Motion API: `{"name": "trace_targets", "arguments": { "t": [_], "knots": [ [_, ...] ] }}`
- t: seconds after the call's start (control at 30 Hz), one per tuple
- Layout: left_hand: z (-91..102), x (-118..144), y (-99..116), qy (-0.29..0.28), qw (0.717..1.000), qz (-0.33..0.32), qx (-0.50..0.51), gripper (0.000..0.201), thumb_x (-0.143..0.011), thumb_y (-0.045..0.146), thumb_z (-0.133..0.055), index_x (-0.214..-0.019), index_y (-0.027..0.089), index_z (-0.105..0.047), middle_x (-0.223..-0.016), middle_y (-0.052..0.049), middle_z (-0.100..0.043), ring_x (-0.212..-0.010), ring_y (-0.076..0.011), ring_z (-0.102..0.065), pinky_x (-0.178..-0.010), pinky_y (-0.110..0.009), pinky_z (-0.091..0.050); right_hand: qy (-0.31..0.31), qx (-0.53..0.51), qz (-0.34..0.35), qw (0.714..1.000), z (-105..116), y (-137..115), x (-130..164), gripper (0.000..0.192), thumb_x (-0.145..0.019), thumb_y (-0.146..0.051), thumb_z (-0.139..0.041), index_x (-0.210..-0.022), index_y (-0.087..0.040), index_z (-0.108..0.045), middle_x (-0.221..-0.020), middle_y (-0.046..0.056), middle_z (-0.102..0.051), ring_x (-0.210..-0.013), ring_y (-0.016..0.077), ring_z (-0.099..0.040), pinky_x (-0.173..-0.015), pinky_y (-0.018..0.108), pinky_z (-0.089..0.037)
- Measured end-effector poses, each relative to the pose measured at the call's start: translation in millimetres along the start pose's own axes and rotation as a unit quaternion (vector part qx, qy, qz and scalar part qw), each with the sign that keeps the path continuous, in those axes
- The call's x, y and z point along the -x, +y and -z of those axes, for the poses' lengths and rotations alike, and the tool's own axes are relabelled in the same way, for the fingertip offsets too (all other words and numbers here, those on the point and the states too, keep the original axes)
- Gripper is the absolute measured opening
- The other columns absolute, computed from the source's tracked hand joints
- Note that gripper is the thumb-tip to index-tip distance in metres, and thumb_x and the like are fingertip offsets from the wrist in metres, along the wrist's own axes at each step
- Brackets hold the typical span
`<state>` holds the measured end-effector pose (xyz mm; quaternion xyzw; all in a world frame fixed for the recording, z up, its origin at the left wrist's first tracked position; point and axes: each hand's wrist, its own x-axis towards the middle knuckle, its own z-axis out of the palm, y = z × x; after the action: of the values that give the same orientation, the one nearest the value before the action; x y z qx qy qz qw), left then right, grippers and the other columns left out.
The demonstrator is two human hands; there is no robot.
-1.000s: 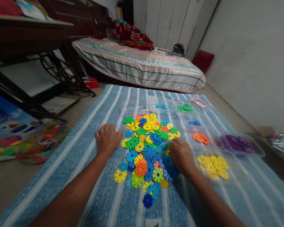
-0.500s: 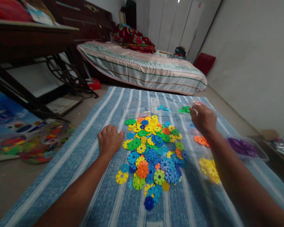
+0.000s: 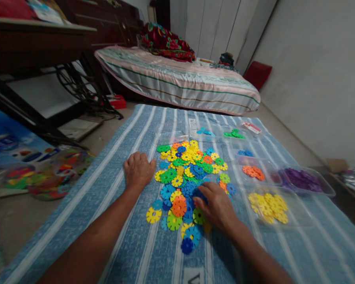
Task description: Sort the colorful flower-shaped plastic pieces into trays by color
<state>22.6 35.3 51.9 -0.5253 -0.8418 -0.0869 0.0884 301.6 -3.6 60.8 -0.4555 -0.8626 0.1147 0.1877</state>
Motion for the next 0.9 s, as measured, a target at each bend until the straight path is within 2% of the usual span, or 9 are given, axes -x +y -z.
{"name": "trace_targets", "arguments": {
  "t": [0.13, 0.27, 0.43, 0.57, 0.7, 0.8, 0.9],
  "knots": [
    [1.5, -0.5, 0.8, -0.01, 1.0, 0.001, -0.008, 0.043, -0.093, 0.041, -0.038, -0.114, 0.012, -0.061, -0.125, -0.021, -0.061, -0.125, -0.0365, -0.05, -0.099, -0.048, -0.04, 0.015, -0.019, 0.045, 0.999, -18.8, -25.4, 17.3, 0.022, -0.089, -0.032, -0.071, -0.107, -0.021, -0.07, -0.121, 0.012, -0.066, -0.115, 0.029, -0.059, -0.099, 0.044, -0.046],
    [2.2, -0.6, 1.3, -0.01, 1.0, 0.0, -0.012, 0.044, -0.093, 0.042, -0.038, -0.115, 0.011, -0.061, -0.127, -0.021, -0.061, -0.125, -0.0365, -0.05, -0.099, -0.048, -0.04, 0.028, -0.004, 0.071, 0.997, -29.3, -36.5, 32.6, 0.024, -0.087, -0.036, -0.073, -0.105, -0.02, -0.069, -0.127, 0.015, -0.064, -0.119, 0.0335, -0.056, -0.1, 0.05, -0.045],
    [0.6, 0.0, 1.3, -0.007, 1.0, 0.003, -0.007, 0.044, -0.092, 0.041, -0.04, -0.116, 0.011, -0.061, -0.131, -0.022, -0.06, -0.127, -0.0366, -0.049, -0.101, -0.049, -0.039, 0.08, -0.042, 0.121, 0.989, -26.6, -32.1, 34.6, 0.01, -0.092, -0.03, -0.064, -0.096, -0.021, -0.068, -0.113, 0.01, -0.069, -0.109, 0.0267, -0.06, -0.096, 0.042, -0.046],
    [0.4, 0.5, 1.6, 0.003, 1.0, 0.004, 0.003, 0.042, -0.092, 0.04, -0.041, -0.116, 0.011, -0.062, -0.132, -0.022, -0.059, -0.128, -0.0362, -0.049, -0.102, -0.048, -0.039, 0.114, -0.015, 0.099, 0.988, -21.6, -14.1, 11.0, 0.013, -0.095, -0.022, -0.058, -0.086, -0.021, -0.067, -0.1, 0.008, -0.07, -0.1, 0.0237, -0.061, -0.09, 0.038, -0.045],
    [0.3, 0.9, 1.4, 0.002, 1.0, 0.005, 0.004, 0.042, -0.093, 0.04, -0.041, -0.115, 0.011, -0.062, -0.13, -0.022, -0.06, -0.127, -0.036, -0.049, -0.101, -0.048, -0.039, 0.054, 0.06, 0.062, 0.995, -16.0, 3.8, -8.9, 0.01, -0.091, -0.018, -0.061, -0.086, -0.021, -0.068, -0.097, 0.008, -0.071, -0.101, 0.0245, -0.059, -0.089, 0.037, -0.043],
    [-1.1, 1.1, 0.9, 0.001, 1.0, 0.002, -0.004, 0.042, -0.093, 0.041, -0.041, -0.114, 0.011, -0.062, -0.128, -0.021, -0.061, -0.125, -0.0355, -0.05, -0.1, -0.047, -0.039, 0.015, 0.104, 0.034, 0.994, -9.2, 9.6, -8.9, 0.014, -0.092, -0.02, -0.061, -0.081, -0.021, -0.069, -0.092, 0.007, -0.071, -0.094, 0.0242, -0.06, -0.085, 0.038, -0.042],
    [-2.7, 1.1, 0.5, 0.002, 1.0, -0.002, -0.011, 0.042, -0.094, 0.042, -0.04, -0.113, 0.011, -0.062, -0.125, -0.021, -0.062, -0.124, -0.0354, -0.05, -0.1, -0.047, -0.039, 0.004, 0.122, 0.011, 0.992, -3.5, 10.2, -5.0, 0.021, -0.094, -0.023, -0.06, -0.075, -0.021, -0.068, -0.083, 0.006, -0.069, -0.087, 0.0239, -0.06, -0.083, 0.038, -0.041]
  ]
}}
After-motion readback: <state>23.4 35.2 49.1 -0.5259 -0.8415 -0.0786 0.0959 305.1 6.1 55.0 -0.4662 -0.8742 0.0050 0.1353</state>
